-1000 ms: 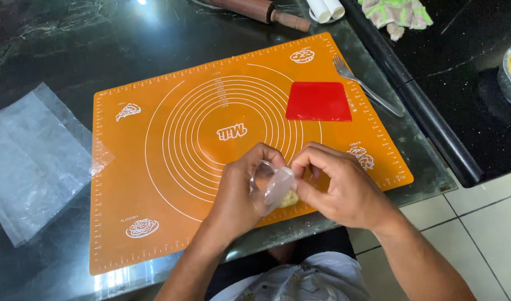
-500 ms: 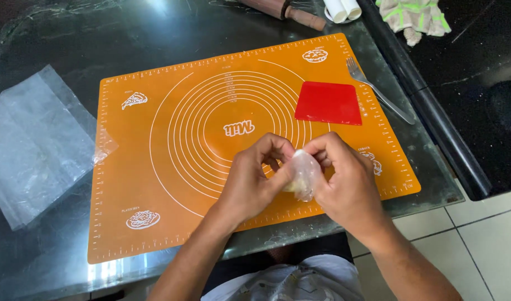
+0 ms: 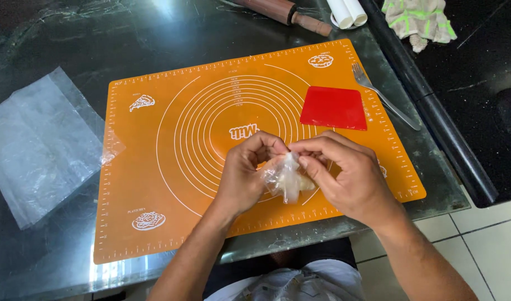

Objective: Dock a tart crust with a fork and gather leftover dough scraps into a plastic bag.

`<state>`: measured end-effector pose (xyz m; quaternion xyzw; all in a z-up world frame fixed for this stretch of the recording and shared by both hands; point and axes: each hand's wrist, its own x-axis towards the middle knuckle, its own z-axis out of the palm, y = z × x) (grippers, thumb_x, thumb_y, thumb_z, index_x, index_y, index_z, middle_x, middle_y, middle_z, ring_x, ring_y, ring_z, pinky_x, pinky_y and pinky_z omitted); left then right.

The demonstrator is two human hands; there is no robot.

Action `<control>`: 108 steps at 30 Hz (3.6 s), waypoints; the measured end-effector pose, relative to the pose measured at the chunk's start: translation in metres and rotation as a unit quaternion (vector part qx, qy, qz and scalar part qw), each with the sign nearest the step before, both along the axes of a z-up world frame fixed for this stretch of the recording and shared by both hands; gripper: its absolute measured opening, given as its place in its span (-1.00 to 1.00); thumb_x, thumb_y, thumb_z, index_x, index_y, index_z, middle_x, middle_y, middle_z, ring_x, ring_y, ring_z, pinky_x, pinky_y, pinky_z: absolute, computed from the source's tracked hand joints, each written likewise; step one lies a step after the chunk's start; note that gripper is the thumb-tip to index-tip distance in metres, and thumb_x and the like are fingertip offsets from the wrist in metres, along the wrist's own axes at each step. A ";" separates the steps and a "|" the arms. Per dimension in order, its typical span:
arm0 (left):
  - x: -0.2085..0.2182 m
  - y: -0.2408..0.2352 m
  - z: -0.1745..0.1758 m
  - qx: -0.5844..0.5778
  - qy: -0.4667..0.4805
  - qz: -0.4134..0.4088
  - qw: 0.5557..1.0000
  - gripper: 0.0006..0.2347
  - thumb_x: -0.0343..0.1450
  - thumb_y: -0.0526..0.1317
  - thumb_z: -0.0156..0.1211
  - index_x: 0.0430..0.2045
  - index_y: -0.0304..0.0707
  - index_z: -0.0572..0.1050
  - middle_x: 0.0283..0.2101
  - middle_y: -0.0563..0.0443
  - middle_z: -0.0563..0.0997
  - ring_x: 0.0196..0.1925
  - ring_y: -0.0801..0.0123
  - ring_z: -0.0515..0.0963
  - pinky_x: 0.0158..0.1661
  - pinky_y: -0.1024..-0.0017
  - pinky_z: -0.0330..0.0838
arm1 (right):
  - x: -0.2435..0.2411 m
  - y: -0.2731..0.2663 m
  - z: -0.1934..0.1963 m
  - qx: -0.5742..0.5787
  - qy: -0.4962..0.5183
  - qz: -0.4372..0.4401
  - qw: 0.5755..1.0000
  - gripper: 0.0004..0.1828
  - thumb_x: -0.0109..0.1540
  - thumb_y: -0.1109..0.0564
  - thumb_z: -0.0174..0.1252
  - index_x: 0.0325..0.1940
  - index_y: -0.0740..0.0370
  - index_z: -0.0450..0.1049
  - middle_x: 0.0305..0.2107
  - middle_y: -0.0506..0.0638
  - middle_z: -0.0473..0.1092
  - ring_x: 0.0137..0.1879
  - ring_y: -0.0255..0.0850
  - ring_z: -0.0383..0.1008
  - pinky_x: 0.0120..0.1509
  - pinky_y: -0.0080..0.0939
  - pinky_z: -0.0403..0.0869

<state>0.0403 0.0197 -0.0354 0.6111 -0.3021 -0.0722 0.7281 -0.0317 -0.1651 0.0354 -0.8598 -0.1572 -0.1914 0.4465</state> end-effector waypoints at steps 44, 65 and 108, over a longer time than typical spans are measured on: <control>-0.019 -0.015 0.007 0.042 0.055 0.017 0.997 -0.88 0.55 -0.24 0.12 -0.21 -0.30 0.36 -0.35 0.10 0.47 -0.31 0.61 0.43 -0.30 0.59 0.37 | 0.000 -0.001 -0.023 0.059 -0.006 -0.008 0.998 -0.87 0.30 0.26 0.19 -0.07 0.31 0.47 -0.25 0.00 0.50 -0.17 -0.28 0.54 -0.10 -0.28 0.53; -0.012 -0.029 -0.006 -0.034 0.109 -0.032 0.993 -0.86 0.58 -0.23 0.04 -0.13 -0.33 0.42 -0.29 0.10 0.51 -0.29 0.56 0.44 -0.29 0.54 0.37 | 0.012 -0.014 -0.068 0.300 0.024 0.036 0.953 -0.85 0.37 0.25 0.19 0.00 0.37 0.47 -0.17 -0.03 0.42 -0.06 -0.37 0.44 0.07 -0.37 0.47; 0.047 -0.001 -0.016 0.119 0.058 0.131 0.982 -0.63 0.60 -0.09 -0.08 0.25 -0.30 0.36 -0.14 0.01 0.49 -0.02 0.43 0.46 0.10 0.47 0.36 | 0.150 -0.208 -0.102 0.052 -0.028 -0.288 0.956 -0.71 0.23 0.13 0.37 -0.03 0.29 0.53 -0.19 0.04 0.58 -0.10 -0.22 0.64 0.00 -0.27 0.55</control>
